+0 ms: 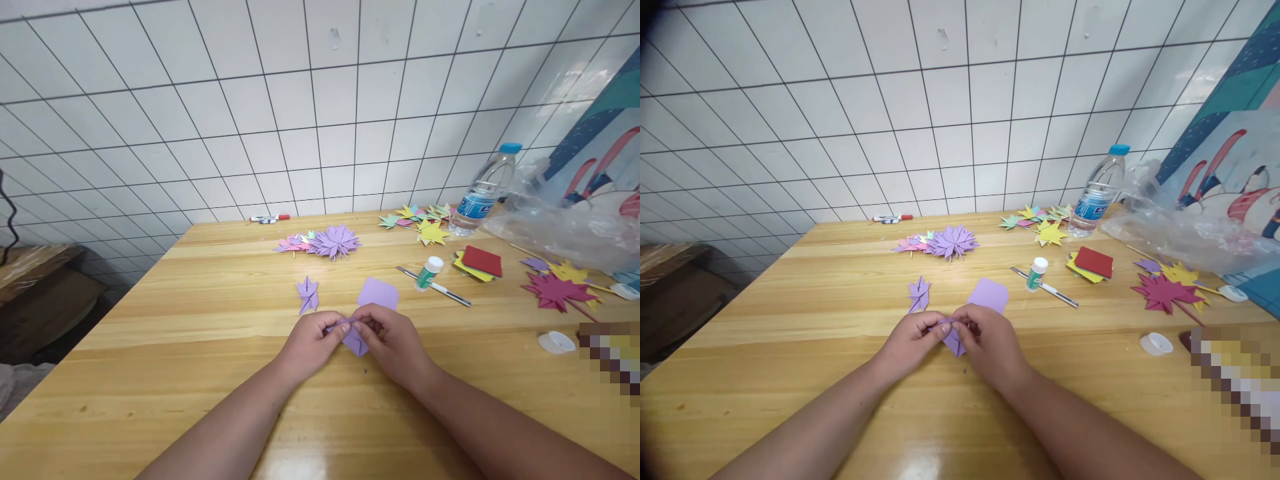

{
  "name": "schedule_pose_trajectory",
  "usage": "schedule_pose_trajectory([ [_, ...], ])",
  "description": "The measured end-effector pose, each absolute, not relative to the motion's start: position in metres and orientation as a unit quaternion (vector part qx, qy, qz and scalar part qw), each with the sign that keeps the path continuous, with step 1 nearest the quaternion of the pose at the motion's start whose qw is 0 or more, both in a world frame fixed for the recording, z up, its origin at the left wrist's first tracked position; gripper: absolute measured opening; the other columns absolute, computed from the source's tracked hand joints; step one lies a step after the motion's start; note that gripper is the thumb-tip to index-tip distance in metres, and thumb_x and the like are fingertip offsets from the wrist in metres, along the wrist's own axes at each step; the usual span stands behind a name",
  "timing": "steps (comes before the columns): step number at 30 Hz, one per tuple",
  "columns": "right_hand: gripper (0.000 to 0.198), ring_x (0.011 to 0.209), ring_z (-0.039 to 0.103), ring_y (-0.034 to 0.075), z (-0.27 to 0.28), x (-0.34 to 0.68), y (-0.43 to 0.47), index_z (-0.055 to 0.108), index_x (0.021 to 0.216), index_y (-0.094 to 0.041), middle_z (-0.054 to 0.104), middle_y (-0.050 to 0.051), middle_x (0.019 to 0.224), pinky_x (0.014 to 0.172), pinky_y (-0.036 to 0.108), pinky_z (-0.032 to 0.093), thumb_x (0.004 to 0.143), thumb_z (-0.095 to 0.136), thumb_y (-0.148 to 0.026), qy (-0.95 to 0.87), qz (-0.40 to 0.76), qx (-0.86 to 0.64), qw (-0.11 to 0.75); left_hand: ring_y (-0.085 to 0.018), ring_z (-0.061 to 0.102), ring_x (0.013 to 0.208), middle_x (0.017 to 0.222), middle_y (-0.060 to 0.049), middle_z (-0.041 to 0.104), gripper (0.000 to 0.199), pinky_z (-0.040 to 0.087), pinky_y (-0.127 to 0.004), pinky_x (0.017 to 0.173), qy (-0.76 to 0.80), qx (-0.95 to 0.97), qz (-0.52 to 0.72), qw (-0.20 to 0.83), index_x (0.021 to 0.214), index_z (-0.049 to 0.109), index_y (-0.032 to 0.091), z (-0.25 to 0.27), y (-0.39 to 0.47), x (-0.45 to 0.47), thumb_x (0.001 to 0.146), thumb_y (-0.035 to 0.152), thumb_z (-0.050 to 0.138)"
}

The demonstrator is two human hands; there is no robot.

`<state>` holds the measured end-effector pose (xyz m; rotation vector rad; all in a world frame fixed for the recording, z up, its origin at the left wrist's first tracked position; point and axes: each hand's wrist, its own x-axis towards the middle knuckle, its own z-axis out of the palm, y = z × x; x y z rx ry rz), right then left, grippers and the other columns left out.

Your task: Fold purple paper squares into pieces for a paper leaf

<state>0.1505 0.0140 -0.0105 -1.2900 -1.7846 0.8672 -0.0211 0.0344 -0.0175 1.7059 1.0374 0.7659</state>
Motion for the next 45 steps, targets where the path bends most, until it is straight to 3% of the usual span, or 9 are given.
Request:
schedule_pose_trajectory([
  [5, 0.015, 0.058, 0.052, 0.012, -0.015, 0.150, 0.018, 0.054, 0.092, -0.022, 0.058, -0.002, 0.068, 0.053, 0.023, 0.040, 0.081, 0.051, -0.033, -0.615, 0.436, -0.522, 0.400, -0.018, 0.059, 0.077, 0.079, -0.005, 0.066, 0.030, 0.045, -0.027, 0.072, 0.397, 0.711, 0.348, 0.464, 0.083, 0.070, 0.015, -0.011, 0.034, -0.022, 0.086, 0.034, 0.047],
  [10, 0.016, 0.065, 0.053, 0.013, -0.013, 0.149, 0.018, 0.054, 0.088, -0.021, 0.059, -0.001, 0.077, 0.059, 0.024, 0.042, 0.078, 0.055, -0.033, -0.588, 0.492, -0.505, 0.395, -0.018, 0.057, 0.092, 0.095, -0.007, 0.062, 0.023, 0.042, -0.030, 0.084, 0.389, 0.732, 0.400, 0.391, 0.088, 0.072, 0.021, -0.004, 0.034, -0.022, 0.085, 0.030, 0.051],
  [16, 0.009, 0.065, 0.053, 0.013, -0.015, 0.150, 0.019, 0.053, 0.079, -0.020, 0.056, -0.002, 0.071, 0.057, 0.022, 0.042, 0.076, 0.056, -0.028, -0.584, 0.458, -0.521, 0.422, -0.017, 0.058, 0.076, 0.079, -0.005, 0.065, 0.025, 0.044, -0.027, 0.070, 0.443, 0.706, 0.389, 0.393, 0.083, 0.071, 0.018, -0.011, 0.035, -0.021, 0.083, 0.034, 0.052],
  [21, 0.011, 0.072, 0.057, 0.015, -0.011, 0.152, 0.017, 0.059, 0.085, -0.021, 0.061, 0.002, 0.082, 0.061, 0.024, 0.045, 0.080, 0.052, -0.028, -0.603, 0.383, -0.531, 0.455, -0.015, 0.055, 0.061, 0.066, -0.002, 0.063, 0.027, 0.041, -0.024, 0.056, 0.487, 0.676, 0.332, 0.443, 0.079, 0.068, 0.015, -0.023, 0.035, -0.021, 0.077, 0.039, 0.057],
  [26, 0.016, 0.082, 0.059, 0.016, -0.008, 0.152, 0.015, 0.058, 0.096, -0.022, 0.062, 0.004, 0.092, 0.062, 0.024, 0.049, 0.081, 0.052, -0.025, -0.623, 0.362, -0.510, 0.470, -0.015, 0.054, 0.061, 0.062, -0.001, 0.060, 0.029, 0.040, -0.024, 0.056, 0.461, 0.673, 0.315, 0.485, 0.071, 0.065, 0.014, -0.020, 0.033, -0.022, 0.076, 0.041, 0.056],
  [32, 0.018, 0.093, 0.058, 0.017, -0.010, 0.153, 0.016, 0.065, 0.081, -0.023, 0.060, 0.006, 0.100, 0.067, 0.026, 0.050, 0.081, 0.049, -0.016, -0.682, 0.321, -0.462, 0.468, -0.015, 0.051, 0.064, 0.065, -0.002, 0.057, 0.030, 0.038, -0.024, 0.059, 0.410, 0.657, 0.325, 0.543, 0.071, 0.061, 0.013, -0.012, 0.034, -0.022, 0.076, 0.042, 0.057],
  [37, 0.023, 0.090, 0.058, 0.017, -0.008, 0.152, 0.014, 0.067, 0.083, -0.023, 0.060, 0.006, 0.098, 0.067, 0.026, 0.050, 0.078, 0.047, -0.011, -0.683, 0.362, -0.452, 0.445, -0.012, 0.045, 0.061, 0.062, 0.000, 0.052, 0.032, 0.035, -0.023, 0.058, 0.401, 0.655, 0.337, 0.545, 0.070, 0.059, 0.012, -0.008, 0.034, -0.022, 0.080, 0.042, 0.053],
  [40, 0.031, 0.092, 0.057, 0.016, -0.007, 0.153, 0.012, 0.067, 0.082, -0.023, 0.058, 0.005, 0.102, 0.076, 0.029, 0.049, 0.073, 0.044, -0.004, -0.704, 0.381, -0.416, 0.431, -0.011, 0.043, 0.058, 0.059, 0.001, 0.050, 0.033, 0.034, -0.022, 0.057, 0.421, 0.641, 0.348, 0.539, 0.068, 0.058, 0.012, -0.008, 0.035, -0.022, 0.082, 0.041, 0.051],
  [45, 0.052, 0.098, 0.055, 0.017, -0.011, 0.153, 0.012, 0.055, 0.107, -0.024, 0.057, 0.005, 0.108, 0.072, 0.029, 0.051, 0.063, 0.039, -0.001, -0.628, 0.465, -0.409, 0.471, -0.012, 0.049, 0.061, 0.063, 0.000, 0.057, 0.026, 0.037, -0.023, 0.061, 0.443, 0.596, 0.382, 0.551, 0.072, 0.060, 0.012, -0.012, 0.038, -0.024, 0.078, 0.038, 0.057],
])
